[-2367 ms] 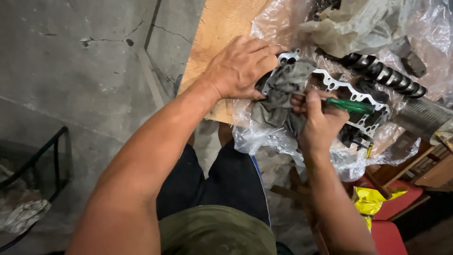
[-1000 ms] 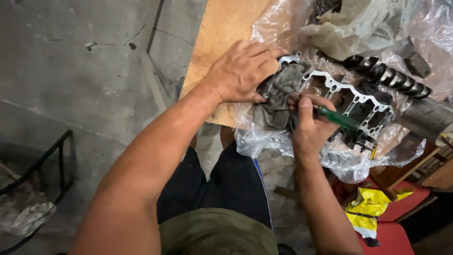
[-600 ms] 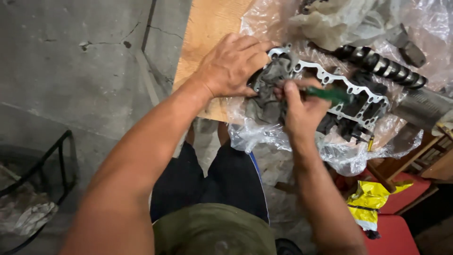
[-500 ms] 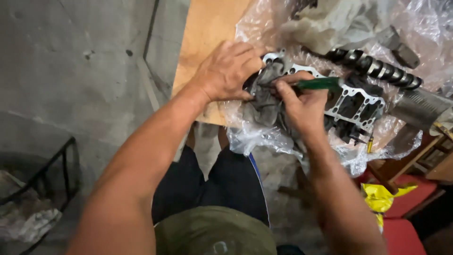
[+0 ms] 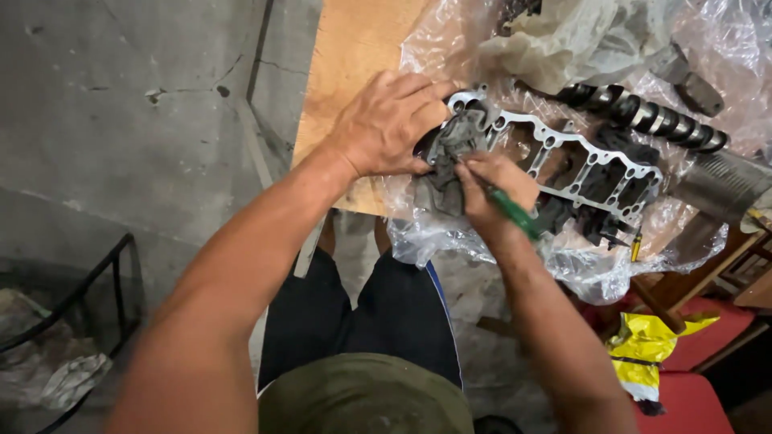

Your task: Cleaning an engine component by scraping residue with a tool and wiping it with a cloth on a workbench

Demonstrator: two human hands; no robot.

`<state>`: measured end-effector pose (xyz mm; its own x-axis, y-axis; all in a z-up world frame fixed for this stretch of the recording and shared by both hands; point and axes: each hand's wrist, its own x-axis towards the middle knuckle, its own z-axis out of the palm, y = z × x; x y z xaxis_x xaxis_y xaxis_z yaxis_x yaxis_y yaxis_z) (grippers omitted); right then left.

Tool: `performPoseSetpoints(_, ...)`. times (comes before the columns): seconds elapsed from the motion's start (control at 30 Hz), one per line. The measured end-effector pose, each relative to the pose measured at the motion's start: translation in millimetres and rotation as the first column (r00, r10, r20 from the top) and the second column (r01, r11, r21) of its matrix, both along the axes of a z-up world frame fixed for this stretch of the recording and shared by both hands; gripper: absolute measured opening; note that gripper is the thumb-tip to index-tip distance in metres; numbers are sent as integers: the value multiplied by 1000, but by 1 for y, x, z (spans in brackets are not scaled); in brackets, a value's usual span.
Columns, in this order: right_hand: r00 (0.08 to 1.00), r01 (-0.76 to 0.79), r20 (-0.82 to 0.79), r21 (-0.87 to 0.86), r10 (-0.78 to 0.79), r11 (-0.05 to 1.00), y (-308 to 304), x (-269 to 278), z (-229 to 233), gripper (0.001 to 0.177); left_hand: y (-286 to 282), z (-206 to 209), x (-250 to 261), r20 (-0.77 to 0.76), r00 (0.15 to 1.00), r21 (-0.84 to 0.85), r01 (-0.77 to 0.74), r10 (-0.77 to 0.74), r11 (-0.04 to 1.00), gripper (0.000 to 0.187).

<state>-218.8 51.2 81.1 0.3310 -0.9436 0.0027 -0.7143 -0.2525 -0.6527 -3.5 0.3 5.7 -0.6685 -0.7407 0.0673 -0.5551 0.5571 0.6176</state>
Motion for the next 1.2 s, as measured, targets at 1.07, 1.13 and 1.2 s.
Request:
performPoseSetpoints(1.07, -378, 174, 195, 975, -905, 137, -2, 4, -6, 11, -6, 9, 5, -5, 999, 16, -37, 37, 999, 107)
performPoseSetpoints(1.13, 148, 485, 558, 678, -816, 552, 11, -5, 9, 12, -4, 7, 3, 74, 997, 32, 20, -22, 999, 105)
performPoseSetpoints(1.2, 342, 541, 515, 576, -786, 613, 14, -9, 24, 20, 2, 11, 1, 54, 999, 140, -8, 0, 990, 109)
